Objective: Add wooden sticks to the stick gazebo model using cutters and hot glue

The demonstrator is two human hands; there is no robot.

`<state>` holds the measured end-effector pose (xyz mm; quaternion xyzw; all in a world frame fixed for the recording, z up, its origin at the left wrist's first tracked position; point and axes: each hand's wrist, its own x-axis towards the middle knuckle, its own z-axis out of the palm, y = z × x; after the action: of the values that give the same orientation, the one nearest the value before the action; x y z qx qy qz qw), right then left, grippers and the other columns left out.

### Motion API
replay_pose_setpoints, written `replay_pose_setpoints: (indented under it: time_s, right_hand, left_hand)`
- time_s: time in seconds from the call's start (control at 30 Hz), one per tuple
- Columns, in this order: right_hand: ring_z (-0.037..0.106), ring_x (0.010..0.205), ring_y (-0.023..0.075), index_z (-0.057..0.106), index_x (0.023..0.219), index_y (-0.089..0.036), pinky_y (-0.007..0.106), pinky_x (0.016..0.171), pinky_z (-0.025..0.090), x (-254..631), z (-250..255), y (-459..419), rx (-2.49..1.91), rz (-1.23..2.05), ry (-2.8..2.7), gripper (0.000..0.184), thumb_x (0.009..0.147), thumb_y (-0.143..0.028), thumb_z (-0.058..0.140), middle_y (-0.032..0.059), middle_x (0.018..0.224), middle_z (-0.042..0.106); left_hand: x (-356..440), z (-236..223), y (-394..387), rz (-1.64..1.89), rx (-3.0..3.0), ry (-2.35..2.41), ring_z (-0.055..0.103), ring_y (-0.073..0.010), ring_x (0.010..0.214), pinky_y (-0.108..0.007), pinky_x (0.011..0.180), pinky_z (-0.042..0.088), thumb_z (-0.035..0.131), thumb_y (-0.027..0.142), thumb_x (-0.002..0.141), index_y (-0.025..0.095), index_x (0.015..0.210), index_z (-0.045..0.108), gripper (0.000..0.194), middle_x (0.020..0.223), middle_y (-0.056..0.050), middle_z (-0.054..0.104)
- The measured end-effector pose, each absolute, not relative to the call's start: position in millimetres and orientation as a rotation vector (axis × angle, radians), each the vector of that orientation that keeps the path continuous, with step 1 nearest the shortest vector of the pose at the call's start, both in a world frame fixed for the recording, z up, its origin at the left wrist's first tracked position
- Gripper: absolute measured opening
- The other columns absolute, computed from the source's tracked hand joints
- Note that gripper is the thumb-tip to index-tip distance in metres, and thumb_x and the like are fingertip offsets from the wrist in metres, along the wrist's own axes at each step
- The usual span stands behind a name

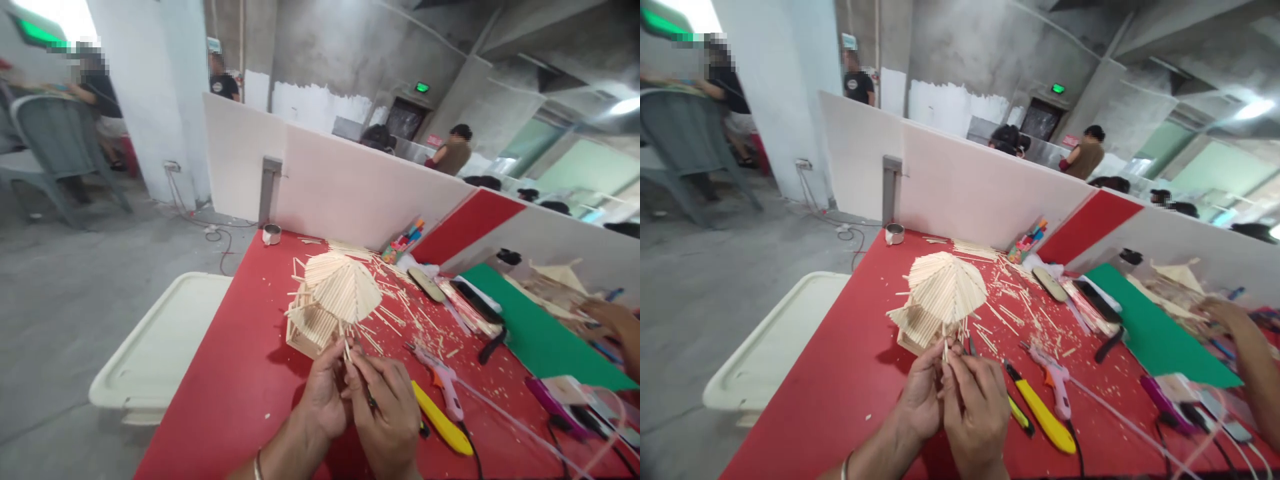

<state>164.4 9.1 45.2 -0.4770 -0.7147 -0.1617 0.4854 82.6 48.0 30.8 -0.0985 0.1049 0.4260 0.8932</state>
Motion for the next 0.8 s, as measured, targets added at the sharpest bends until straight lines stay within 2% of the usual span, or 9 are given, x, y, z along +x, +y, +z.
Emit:
replay_pose_setpoints:
  time_s: [0.3, 0.4, 0.53, 0.63, 0.8]
  right_hand:
    - [0.06, 0.077, 0.0183, 0.066, 0.101, -0.016, 0.034, 0.074, 0.047, 175.6, 33.1, 3.9, -1.201, -0.492, -1.772, 0.017, 0.086, -0.021, 0.059, 0.0083, 0.086, 0.068]
    - [0.06, 0.076, 0.0183, 0.067, 0.101, -0.015, 0.034, 0.074, 0.047, 182.7, 28.7, 2.6, -1.285, -0.513, -1.75, 0.019, 0.087, -0.025, 0.057, 0.0089, 0.085, 0.068]
    - [0.062, 0.08, 0.02, 0.068, 0.099, -0.014, 0.033, 0.074, 0.047, 189.8, 26.1, 1.3, -1.427, -0.545, -1.643, 0.026, 0.088, -0.034, 0.056, 0.0108, 0.089, 0.069]
    - [0.063, 0.08, 0.0208, 0.069, 0.095, -0.014, 0.031, 0.07, 0.047, 194.0, 28.4, -0.8, -1.573, -0.529, -1.542, 0.035, 0.087, -0.045, 0.053, 0.0111, 0.09, 0.07]
    - [0.064, 0.071, 0.0188, 0.07, 0.095, -0.017, 0.027, 0.061, 0.047, 198.7, 34.5, -6.3, -1.761, -0.482, -1.41, 0.04, 0.083, -0.052, 0.054, 0.0089, 0.089, 0.071]
  left_hand:
    - [96.1, 20.7, 43.0, 0.851, -0.158, 0.226, 0.036, -0.0008, 0.035, -0.012, 0.032, 0.016, 0.079, 0.026, 0.061, 0.012, 0.065, 0.058, 0.026, 0.05, 0.004, 0.053]
    - [103.8, 18.5, 42.0, 0.867, -0.126, 0.209, 0.035, -0.0004, 0.035, -0.012, 0.032, 0.015, 0.083, 0.029, 0.057, 0.012, 0.07, 0.059, 0.031, 0.05, 0.005, 0.053]
    - [115.2, 18.1, 39.6, 0.89, -0.108, 0.2, 0.036, -0.0017, 0.035, -0.013, 0.034, 0.017, 0.087, 0.035, 0.048, 0.015, 0.062, 0.054, 0.041, 0.045, 0.007, 0.049]
    - [120.9, 18.5, 36.0, 0.911, -0.089, 0.203, 0.039, -0.0028, 0.036, -0.015, 0.036, 0.021, 0.088, 0.034, 0.045, 0.015, 0.062, 0.055, 0.041, 0.046, 0.006, 0.051]
    - [123.6, 16.9, 30.9, 0.908, -0.056, 0.176, 0.039, -0.0038, 0.034, -0.017, 0.035, 0.017, 0.087, 0.032, 0.047, 0.014, 0.064, 0.059, 0.038, 0.044, 0.005, 0.052]
